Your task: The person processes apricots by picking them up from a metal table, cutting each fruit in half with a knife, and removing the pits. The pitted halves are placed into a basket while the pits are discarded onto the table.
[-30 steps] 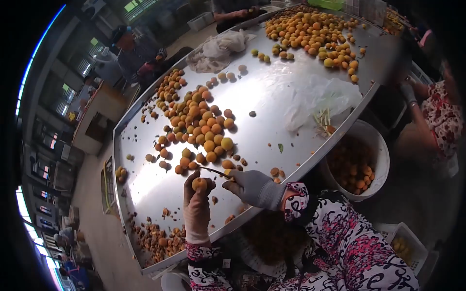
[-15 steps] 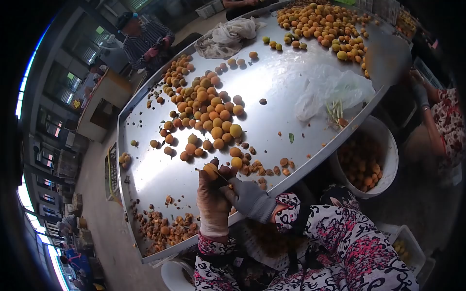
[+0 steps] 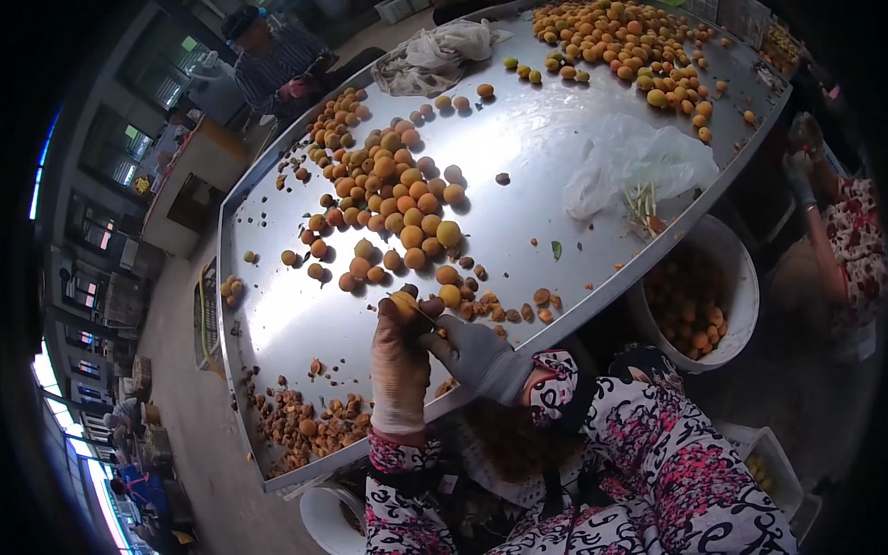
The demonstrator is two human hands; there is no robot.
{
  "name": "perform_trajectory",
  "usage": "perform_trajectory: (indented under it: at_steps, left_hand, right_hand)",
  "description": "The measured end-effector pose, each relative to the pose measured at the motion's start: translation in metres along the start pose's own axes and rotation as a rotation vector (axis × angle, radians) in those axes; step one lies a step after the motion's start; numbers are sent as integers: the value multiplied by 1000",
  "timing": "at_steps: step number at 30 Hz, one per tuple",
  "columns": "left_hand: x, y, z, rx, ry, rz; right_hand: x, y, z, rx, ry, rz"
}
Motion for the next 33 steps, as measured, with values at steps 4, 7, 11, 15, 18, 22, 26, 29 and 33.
perform_trajectory:
  at_steps: [4, 7, 11, 15, 18, 22, 26, 29, 33]
  left_hand:
    - [16, 5, -5, 61, 38, 582]
    - [1, -7, -1, 86, 71, 326]
    - [-7, 2, -4, 106, -10, 85]
    - [9, -2, -1, 132, 109, 439]
    - [13, -1, -4, 183, 96, 495]
    - [-6, -6, -3, 251, 163, 351]
    - [-8, 5, -1, 236, 92, 130]
    - [-9, 4, 2, 267, 100, 295]
    - [-12, 3, 1, 260, 96, 523]
  right_hand:
    - [-11, -13, 2, -146, 14, 36]
    - [-17, -5, -3, 12, -100, 49]
    - [-9, 1, -3, 30, -83, -19]
    - [-11, -11, -1, -61, -20, -38]
    - [-11, -6, -4, -76, -59, -3]
    - [-3, 5, -4, -24, 16, -96]
    - [-12, 2, -1, -35, 52, -70]
    - [-7, 6, 2, -9, 52, 32]
    - [-1, 12, 1, -110, 139, 324]
Point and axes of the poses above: each hand's wrist, its own z-axis towards the middle knuckle, its own y-axis out of the palm, x = y × z, the point moved 2 cm from there along z, towards the middle knuckle, and after that the axes turned 13 degrees about -x, right-handed, at the moved point
